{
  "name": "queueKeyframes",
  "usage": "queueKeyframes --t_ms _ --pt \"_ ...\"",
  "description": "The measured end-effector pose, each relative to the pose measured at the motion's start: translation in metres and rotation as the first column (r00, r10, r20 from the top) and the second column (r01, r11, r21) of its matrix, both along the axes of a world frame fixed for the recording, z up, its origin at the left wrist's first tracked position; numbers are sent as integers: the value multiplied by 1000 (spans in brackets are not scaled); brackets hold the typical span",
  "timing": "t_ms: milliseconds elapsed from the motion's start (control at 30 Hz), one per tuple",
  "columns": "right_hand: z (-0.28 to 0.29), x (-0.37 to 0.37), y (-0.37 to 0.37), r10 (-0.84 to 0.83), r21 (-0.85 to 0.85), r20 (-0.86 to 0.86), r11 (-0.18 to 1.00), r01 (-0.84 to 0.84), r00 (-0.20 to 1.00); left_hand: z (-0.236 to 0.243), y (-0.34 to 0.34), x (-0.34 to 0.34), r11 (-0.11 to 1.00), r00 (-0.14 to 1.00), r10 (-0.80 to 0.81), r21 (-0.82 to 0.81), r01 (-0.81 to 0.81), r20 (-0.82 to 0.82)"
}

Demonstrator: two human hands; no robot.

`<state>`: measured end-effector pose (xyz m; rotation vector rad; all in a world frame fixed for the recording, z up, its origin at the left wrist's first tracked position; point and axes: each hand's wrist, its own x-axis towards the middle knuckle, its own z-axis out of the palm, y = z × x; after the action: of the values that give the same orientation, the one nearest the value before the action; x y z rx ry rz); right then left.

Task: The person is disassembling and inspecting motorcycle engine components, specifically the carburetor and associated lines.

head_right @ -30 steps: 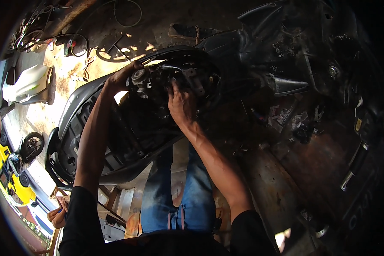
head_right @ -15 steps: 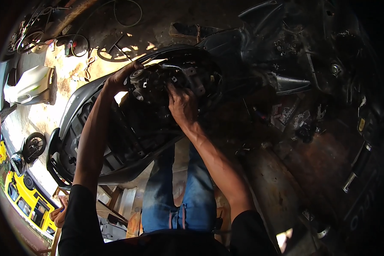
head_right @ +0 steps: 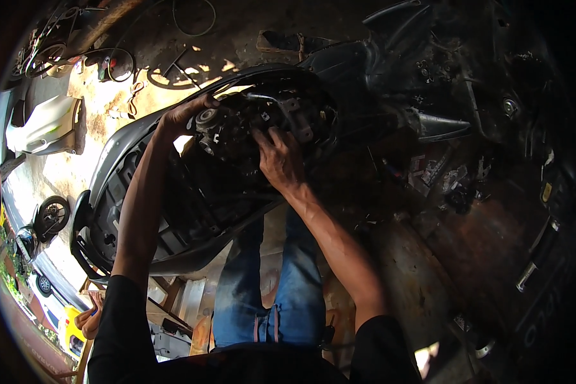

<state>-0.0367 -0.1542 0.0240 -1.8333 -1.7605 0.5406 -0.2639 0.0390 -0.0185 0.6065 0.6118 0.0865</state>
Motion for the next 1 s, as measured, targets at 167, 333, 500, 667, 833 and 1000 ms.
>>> queueKeyframes --t_ms 167,333,500,667,833,1000 --pt "0 4 -1 45 -3 -142 999 -46 989 7 -1 4 978 991 -125 161 132 -54" --pt "4 8 6 65 -87 -251 992 -89 966 0 0 10 965 933 -248 -151 214 -262" --pt "6 6 14 67 -192 -300 973 -129 951 -33 1 2 927 934 -290 181 329 -209" --pt "6 5 12 18 -199 -363 975 -97 932 -52 4 -14 823 925 -371 490 287 82" --pt "4 0 8 -3 -42 -330 999 -12 944 -35 8 -5 717 880 -433 666 205 194" --pt "2 -3 7 -5 49 -290 999 20 957 -30 6 1 896 865 -342 404 183 367"
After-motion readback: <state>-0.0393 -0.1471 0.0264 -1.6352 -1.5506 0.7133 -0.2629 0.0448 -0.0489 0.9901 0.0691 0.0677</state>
